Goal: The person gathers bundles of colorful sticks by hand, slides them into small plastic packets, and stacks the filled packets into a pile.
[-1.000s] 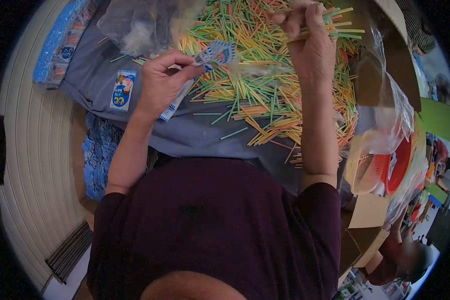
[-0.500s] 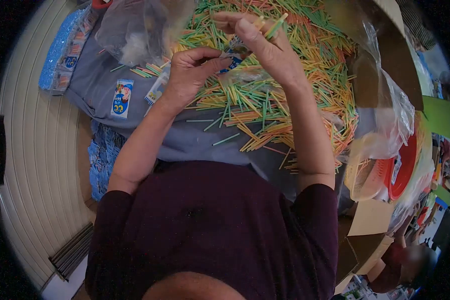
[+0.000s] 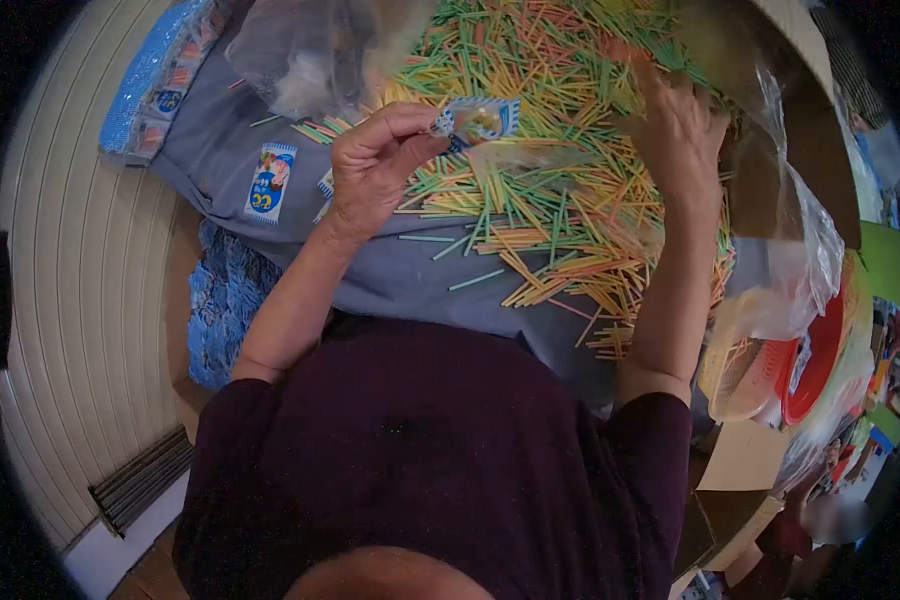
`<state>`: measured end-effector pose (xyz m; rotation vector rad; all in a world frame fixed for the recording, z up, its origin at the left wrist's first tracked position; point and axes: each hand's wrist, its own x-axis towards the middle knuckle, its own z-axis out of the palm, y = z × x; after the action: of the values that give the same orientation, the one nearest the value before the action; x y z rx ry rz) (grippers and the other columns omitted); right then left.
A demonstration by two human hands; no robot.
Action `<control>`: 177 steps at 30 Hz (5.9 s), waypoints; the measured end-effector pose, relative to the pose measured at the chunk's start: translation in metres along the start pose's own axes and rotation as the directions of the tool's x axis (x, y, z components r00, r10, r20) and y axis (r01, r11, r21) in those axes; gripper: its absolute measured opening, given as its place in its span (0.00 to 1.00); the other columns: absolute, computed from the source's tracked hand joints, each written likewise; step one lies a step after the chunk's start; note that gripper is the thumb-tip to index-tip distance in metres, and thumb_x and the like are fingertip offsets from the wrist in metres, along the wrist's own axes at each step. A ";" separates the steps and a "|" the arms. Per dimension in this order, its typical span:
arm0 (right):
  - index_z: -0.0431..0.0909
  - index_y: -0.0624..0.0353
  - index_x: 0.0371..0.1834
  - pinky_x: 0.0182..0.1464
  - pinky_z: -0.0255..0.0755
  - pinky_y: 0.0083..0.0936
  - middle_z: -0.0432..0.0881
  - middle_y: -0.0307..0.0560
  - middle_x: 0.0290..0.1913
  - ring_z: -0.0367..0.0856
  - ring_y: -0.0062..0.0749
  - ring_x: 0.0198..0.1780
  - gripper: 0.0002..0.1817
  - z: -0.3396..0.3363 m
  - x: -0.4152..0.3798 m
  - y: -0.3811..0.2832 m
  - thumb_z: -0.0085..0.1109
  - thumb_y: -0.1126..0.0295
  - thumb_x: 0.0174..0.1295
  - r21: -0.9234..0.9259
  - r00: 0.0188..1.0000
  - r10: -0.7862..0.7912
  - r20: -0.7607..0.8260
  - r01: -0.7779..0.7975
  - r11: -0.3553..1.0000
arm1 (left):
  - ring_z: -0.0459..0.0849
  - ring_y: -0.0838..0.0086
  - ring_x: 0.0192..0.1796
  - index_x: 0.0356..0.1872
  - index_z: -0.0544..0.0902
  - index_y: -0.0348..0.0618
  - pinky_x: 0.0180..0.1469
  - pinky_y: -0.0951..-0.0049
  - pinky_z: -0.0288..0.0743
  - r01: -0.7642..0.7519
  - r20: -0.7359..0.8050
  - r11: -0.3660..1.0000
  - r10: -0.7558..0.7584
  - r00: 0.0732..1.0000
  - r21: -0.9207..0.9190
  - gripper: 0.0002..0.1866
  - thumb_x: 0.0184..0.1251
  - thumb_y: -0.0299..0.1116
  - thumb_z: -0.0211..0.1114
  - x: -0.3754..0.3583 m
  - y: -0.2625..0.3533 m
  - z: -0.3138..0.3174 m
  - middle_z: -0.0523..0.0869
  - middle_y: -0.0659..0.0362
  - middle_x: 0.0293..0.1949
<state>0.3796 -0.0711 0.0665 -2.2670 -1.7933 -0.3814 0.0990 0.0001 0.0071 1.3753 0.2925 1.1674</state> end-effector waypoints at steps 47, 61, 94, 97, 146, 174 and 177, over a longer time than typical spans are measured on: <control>0.81 0.62 0.45 0.23 0.58 0.30 0.75 0.35 0.22 0.66 0.19 0.21 0.13 0.071 0.003 -0.022 0.58 0.62 0.70 0.926 0.988 0.151 -0.045 -0.015 0.378 | 0.80 0.62 0.37 0.33 0.84 0.42 0.34 0.62 0.76 -0.140 0.141 0.155 0.008 0.990 0.978 0.05 0.55 0.27 0.68 -0.042 0.026 -0.040 0.78 0.59 0.29; 0.84 0.56 0.40 0.46 0.72 0.31 0.84 0.37 0.38 0.78 0.26 0.41 0.16 0.080 0.009 -0.025 0.53 0.57 0.74 0.887 0.969 0.010 0.247 -0.231 0.400 | 0.82 0.62 0.39 0.33 0.87 0.38 0.39 0.68 0.75 -0.054 0.103 0.421 -0.095 0.990 0.905 0.05 0.54 0.22 0.69 -0.052 0.040 -0.069 0.83 0.56 0.32; 0.81 0.61 0.56 0.57 0.74 0.30 0.85 0.47 0.48 0.80 0.30 0.54 0.30 0.005 0.006 -0.078 0.46 0.45 0.72 0.993 0.992 -0.100 0.074 -0.082 -0.080 | 0.85 0.81 0.36 0.43 0.86 0.33 0.40 0.81 0.81 0.420 0.077 0.886 -0.413 0.908 -0.196 0.09 0.63 0.23 0.71 0.025 -0.022 0.027 0.88 0.60 0.35; 0.81 0.61 0.57 0.56 0.74 0.29 0.85 0.47 0.48 0.80 0.29 0.55 0.29 -0.013 0.008 -0.085 0.48 0.46 0.72 0.987 0.981 -0.111 0.159 -0.158 0.016 | 0.86 0.80 0.39 0.45 0.86 0.35 0.43 0.79 0.83 0.375 0.066 0.851 -0.378 0.923 -0.367 0.09 0.64 0.23 0.69 0.026 -0.017 0.035 0.88 0.60 0.37; 0.74 0.63 0.52 0.47 0.74 0.50 0.82 0.65 0.42 0.80 0.61 0.44 0.19 0.086 0.010 -0.023 0.54 0.70 0.57 0.103 0.887 -0.461 0.021 0.457 0.884 | 0.78 0.62 0.39 0.38 0.84 0.38 0.41 0.63 0.74 -0.114 0.121 0.186 -0.023 0.992 0.976 0.14 0.51 0.33 0.72 -0.049 0.039 -0.047 0.78 0.57 0.31; 0.82 0.59 0.43 0.28 0.60 0.18 0.75 0.28 0.27 0.66 0.14 0.26 0.07 0.063 0.028 -0.038 0.65 0.68 0.66 0.911 0.983 0.180 0.038 -0.108 0.397 | 0.80 0.66 0.38 0.33 0.86 0.41 0.37 0.67 0.75 -0.163 0.149 0.197 0.085 0.985 0.967 0.12 0.42 0.24 0.70 -0.064 0.021 -0.056 0.80 0.60 0.31; 0.83 0.59 0.37 0.26 0.55 0.17 0.72 0.28 0.24 0.61 0.11 0.23 0.04 0.068 0.032 -0.058 0.66 0.70 0.65 0.989 0.950 0.303 0.074 -0.108 0.097 | 0.80 0.65 0.37 0.34 0.86 0.40 0.36 0.65 0.76 -0.089 0.093 0.299 0.001 0.996 0.950 0.12 0.43 0.23 0.70 -0.063 0.031 -0.053 0.81 0.59 0.32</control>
<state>0.3346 -0.0065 0.0143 -1.2942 -0.9519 0.5998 0.0155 -0.0232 -0.0078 2.5083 1.0509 0.9508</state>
